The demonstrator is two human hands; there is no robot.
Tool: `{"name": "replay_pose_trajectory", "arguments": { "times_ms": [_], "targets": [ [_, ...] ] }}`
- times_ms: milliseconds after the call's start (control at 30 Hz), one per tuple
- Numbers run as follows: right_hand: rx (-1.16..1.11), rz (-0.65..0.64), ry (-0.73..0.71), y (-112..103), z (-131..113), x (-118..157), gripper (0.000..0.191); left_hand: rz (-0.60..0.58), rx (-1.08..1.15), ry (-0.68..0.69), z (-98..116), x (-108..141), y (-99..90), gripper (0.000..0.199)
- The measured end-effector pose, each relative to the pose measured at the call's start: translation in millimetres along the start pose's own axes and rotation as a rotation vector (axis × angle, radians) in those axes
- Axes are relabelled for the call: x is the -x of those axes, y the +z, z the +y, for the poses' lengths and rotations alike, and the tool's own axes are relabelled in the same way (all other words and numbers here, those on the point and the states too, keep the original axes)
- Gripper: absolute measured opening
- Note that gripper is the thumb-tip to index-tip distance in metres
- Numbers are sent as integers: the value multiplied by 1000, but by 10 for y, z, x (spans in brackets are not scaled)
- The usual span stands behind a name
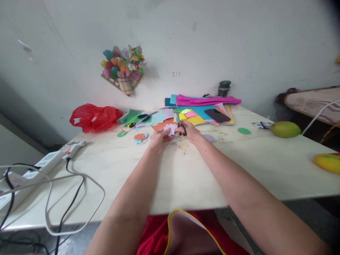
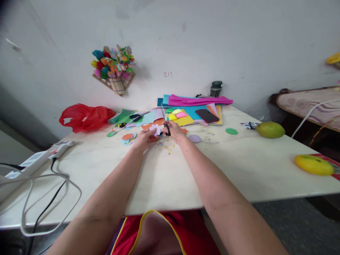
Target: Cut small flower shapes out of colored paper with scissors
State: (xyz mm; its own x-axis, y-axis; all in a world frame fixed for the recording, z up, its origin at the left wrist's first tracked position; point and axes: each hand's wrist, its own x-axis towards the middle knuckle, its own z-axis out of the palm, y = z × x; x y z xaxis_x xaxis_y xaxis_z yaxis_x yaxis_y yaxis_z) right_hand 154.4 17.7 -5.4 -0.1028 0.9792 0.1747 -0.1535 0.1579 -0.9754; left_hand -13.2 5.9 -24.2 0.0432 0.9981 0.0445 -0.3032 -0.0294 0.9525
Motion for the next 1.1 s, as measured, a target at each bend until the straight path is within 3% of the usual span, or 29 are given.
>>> {"name": "replay_pose_trajectory", "arguments": {
  "times_ms": [533, 767, 1100],
  "targets": [
    [6, -44, -8, 14, 36, -3, 42, 44, 45, 39, -15, -24, 15, 50],
    [-73, 51, 11, -39, 26, -38, 34, 71, 55, 92, 54, -11, 9, 80],
    [-118, 59, 46, -82, 18, -49, 30, 22, -92, 178, 32, -50, 12, 58]
  ]
}}
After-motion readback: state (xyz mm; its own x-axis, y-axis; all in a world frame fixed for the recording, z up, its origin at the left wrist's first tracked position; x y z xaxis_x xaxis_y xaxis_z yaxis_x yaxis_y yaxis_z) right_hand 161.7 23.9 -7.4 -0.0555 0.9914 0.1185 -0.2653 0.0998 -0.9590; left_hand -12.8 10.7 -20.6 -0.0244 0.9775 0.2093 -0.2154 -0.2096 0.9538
